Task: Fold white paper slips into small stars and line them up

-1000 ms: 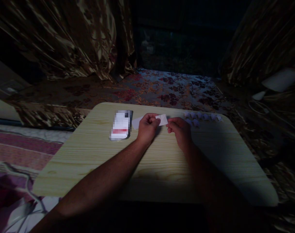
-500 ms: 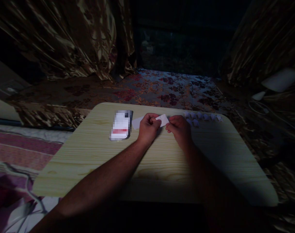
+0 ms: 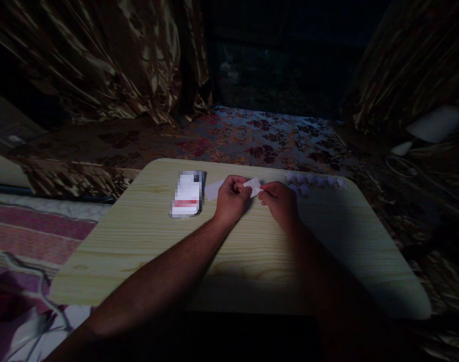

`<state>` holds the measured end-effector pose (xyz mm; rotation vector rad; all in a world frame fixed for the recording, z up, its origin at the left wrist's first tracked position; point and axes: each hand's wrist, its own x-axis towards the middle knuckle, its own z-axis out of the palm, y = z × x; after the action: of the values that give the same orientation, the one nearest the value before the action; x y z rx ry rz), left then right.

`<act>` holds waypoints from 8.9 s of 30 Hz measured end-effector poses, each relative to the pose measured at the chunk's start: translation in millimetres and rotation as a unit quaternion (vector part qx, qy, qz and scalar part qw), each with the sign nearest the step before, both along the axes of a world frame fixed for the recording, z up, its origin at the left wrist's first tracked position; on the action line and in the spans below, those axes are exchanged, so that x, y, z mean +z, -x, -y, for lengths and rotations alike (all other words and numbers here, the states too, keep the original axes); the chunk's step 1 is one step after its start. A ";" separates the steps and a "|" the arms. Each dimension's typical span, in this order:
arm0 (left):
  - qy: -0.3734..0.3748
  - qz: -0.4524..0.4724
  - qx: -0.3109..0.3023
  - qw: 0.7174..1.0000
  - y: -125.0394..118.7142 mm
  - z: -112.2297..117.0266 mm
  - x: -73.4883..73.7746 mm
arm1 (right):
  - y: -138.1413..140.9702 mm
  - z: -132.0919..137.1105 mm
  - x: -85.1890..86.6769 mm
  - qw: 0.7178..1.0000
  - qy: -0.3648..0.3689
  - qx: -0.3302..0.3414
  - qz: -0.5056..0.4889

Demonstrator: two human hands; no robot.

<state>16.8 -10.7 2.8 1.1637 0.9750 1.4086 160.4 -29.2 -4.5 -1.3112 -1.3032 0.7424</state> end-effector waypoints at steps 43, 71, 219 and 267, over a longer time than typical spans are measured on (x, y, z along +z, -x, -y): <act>0.059 -0.045 -0.089 0.993 3.4 1.4 1.3 | 4.4 15.3 11.4 0.966 -0.177 -0.005 0.189; 0.116 0.041 -0.193 0.974 8.3 -5.8 2.8 | 0.8 13.6 9.0 0.945 -0.252 0.041 0.206; 0.028 -0.049 -0.136 0.989 3.4 6.2 8.8 | -2.9 9.4 15.5 0.999 -0.027 0.008 0.015; 0.036 -0.015 -0.117 0.992 4.3 2.2 4.5 | -5.9 8.2 18.1 0.990 0.030 0.069 -0.117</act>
<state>12.5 -12.9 7.3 1.2071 0.8717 1.1629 166.3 -37.4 13.6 -1.1502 -1.1979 1.0072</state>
